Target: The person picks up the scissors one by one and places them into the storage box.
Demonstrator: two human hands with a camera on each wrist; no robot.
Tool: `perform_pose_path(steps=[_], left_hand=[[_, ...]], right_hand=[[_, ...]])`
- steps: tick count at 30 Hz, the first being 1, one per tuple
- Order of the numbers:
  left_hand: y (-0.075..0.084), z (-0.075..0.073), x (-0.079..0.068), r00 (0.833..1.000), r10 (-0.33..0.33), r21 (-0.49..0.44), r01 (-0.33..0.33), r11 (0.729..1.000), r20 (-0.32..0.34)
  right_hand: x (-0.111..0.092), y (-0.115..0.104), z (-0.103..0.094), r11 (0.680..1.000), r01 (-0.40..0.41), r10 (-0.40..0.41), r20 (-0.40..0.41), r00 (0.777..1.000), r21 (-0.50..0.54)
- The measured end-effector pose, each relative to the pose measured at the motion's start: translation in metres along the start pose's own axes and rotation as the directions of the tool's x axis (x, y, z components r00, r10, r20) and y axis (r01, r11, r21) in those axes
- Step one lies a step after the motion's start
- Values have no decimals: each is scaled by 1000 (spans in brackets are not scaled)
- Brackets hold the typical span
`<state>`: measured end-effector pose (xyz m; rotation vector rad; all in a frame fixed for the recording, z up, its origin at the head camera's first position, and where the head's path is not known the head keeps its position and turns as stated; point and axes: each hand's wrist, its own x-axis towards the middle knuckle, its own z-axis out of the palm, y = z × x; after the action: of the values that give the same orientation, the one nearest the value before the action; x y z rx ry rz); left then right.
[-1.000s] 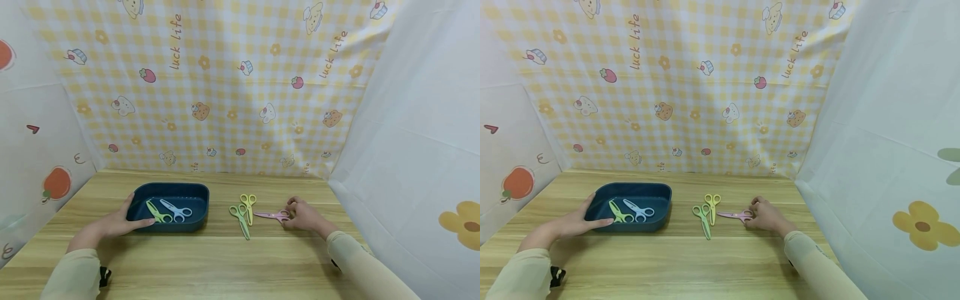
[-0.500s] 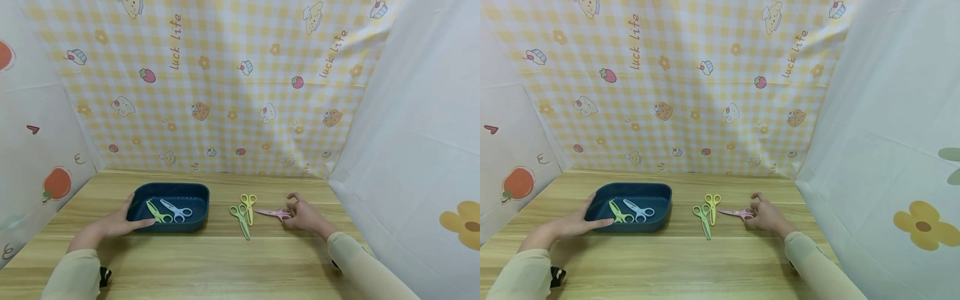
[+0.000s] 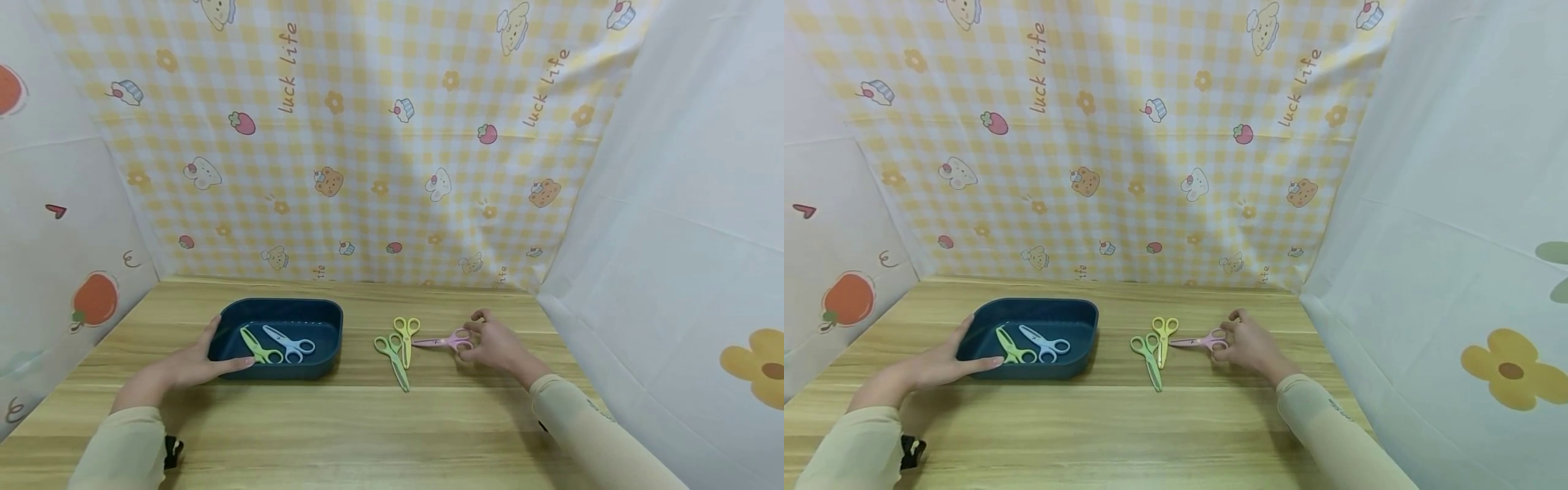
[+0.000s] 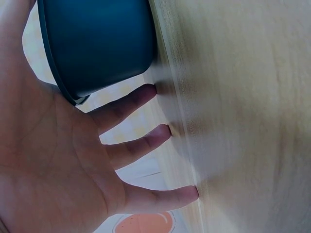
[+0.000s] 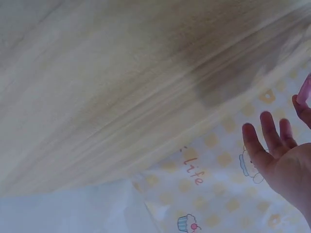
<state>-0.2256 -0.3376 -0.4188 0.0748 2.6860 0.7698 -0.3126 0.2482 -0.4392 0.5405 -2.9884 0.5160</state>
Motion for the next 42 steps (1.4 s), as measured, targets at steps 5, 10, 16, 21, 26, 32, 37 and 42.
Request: perform_pose_path(steps=[5,10,16,21,26,32,37,42], left_hand=[[0,0,0,1000,-5,7,5,1000,0],[-1,0,0,1000,-7,7,7,1000,2],[-2,1,1,1000,-1,3,1,1000,0],[-2,1,0,1000,-4,6,4,1000,2],[-2,1,0,1000,-10,4,10,1000,3],[-1,1,0,1000,-17,1,17,1000,-4],[0,1,0,1000,-27,-2,27,1000,-12],[0,1,-1,1000,-22,-2,22,1000,-18]], right_hand=[[2,-4,-5,1000,19,-19,-94,995,5],[7,-9,-12,997,69,-60,-169,984,43],[12,-16,-17,984,110,-76,-228,971,141],[16,-30,-17,964,154,-91,-273,958,218],[23,-52,-16,935,173,-85,-281,956,308],[30,-85,-12,903,204,-98,-281,955,378],[39,-113,-7,898,263,-160,-294,942,352],[50,-139,0,880,301,-199,-292,936,366]])
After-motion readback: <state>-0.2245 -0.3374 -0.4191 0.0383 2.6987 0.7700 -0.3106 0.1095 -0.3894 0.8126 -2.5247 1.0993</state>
